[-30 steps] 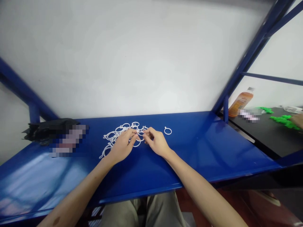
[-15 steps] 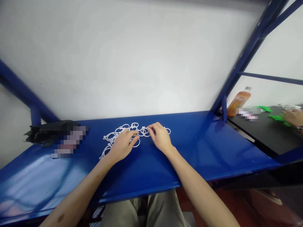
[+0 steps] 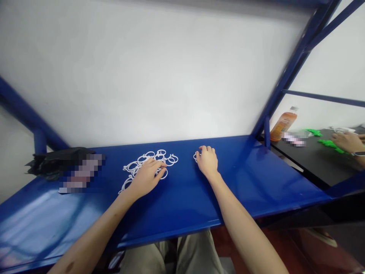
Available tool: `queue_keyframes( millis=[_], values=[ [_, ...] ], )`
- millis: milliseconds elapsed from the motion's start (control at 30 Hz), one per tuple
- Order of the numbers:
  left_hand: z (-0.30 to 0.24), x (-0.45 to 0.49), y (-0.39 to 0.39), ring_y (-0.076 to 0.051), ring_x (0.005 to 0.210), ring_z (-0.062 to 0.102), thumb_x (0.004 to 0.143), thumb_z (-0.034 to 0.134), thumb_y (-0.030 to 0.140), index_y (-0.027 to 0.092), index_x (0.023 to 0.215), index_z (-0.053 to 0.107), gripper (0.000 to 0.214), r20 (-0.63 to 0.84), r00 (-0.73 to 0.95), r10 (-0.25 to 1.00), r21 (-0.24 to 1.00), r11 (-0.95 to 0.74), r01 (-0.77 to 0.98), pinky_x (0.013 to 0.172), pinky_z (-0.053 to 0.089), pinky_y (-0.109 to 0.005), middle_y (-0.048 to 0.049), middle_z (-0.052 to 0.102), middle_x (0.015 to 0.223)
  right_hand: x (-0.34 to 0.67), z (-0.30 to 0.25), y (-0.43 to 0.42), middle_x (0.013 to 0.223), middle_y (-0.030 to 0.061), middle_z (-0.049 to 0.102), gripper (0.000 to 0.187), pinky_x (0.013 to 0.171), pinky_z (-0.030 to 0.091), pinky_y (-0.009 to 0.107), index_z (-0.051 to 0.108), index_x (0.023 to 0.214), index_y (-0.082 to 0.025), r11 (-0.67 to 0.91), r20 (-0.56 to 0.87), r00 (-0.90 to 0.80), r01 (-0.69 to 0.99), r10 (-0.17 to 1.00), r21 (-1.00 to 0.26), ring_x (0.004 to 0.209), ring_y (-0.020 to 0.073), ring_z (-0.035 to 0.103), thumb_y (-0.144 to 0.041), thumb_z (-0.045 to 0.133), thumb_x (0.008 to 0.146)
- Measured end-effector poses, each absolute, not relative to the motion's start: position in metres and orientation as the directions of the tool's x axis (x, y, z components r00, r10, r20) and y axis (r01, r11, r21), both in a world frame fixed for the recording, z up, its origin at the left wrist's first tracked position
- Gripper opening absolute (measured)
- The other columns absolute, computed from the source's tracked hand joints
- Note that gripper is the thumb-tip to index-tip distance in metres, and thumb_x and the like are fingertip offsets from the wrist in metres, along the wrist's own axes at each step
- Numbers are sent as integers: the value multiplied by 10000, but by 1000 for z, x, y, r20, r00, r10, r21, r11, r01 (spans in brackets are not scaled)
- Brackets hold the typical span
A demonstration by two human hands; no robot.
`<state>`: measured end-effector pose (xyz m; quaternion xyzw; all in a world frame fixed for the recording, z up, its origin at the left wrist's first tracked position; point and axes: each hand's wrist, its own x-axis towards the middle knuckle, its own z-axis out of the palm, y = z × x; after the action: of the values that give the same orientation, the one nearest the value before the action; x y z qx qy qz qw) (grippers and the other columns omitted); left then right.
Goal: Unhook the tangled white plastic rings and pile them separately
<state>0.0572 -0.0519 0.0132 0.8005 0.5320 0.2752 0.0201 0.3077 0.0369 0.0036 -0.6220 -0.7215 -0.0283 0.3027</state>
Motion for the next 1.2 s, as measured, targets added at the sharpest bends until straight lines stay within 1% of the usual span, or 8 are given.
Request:
queue_keyframes(
  millis=[167,267,567,733,867,933,1033,1200],
  values=[
    [10,58,-51,-246,1001,548,983,473,261,217,1000,657,190,416,320,851,287,-457,842,915,435,-426,-40,714,995,278,0,22,1210,119,603,295,987,478,415,632,1230,-193,652,518,-476,722,711,-232,1082,248,550,-193,473,982],
    [10,59,-51,-250,993,549,978,480,255,219,989,661,185,425,310,851,278,-448,850,907,437,-432,-44,714,984,263,-6,17,1241,123,561,275,955,503,424,650,1207,-207,715,434,-593,669,678,-202,1045,231,580,-171,527,964],
    [12,59,-51,-270,986,568,983,479,360,227,958,677,240,451,172,876,321,-339,885,907,435,-458,-61,734,941,262,1,4,1222,104,529,124,824,565,341,645,1057,-205,760,441,-621,564,648,-322,918,160,628,-200,555,972],
    [17,57,-49,-230,923,629,986,454,373,233,945,668,258,381,50,923,588,-284,757,844,470,-385,-25,743,916,249,9,-15,1321,115,484,162,909,547,368,659,1015,-216,845,515,-670,419,535,-332,1078,193,602,-244,500,1002],
    [24,57,-49,-175,800,672,971,482,377,228,962,638,215,333,-21,943,777,-262,573,748,488,-302,3,744,852,247,9,-18,1288,117,536,262,901,554,356,566,1219,-238,779,592,-513,327,622,-535,1010,178,638,-289,582,962],
    [26,58,-51,-175,774,677,966,491,383,228,976,634,211,327,-33,945,788,-253,561,709,485,-291,4,747,832,248,8,-16,1143,90,631,308,836,561,334,537,1242,-226,719,579,-438,301,688,-627,910,169,659,-307,600,952],
    [24,60,-52,-183,825,692,965,496,349,232,1009,637,189,352,15,936,750,-291,594,740,493,-298,2,752,849,250,5,-11,910,34,692,177,735,536,293,580,1121,-215,657,504,-446,317,740,-684,781,159,661,-315,556,977],
    [15,63,-54,-193,887,687,977,453,258,226,997,617,168,454,113,884,622,-405,670,823,498,-330,-21,740,905,252,1,-11,833,26,665,152,686,486,262,595,947,-208,708,538,-475,329,696,-625,720,151,621,-317,505,1002]
  ],
)
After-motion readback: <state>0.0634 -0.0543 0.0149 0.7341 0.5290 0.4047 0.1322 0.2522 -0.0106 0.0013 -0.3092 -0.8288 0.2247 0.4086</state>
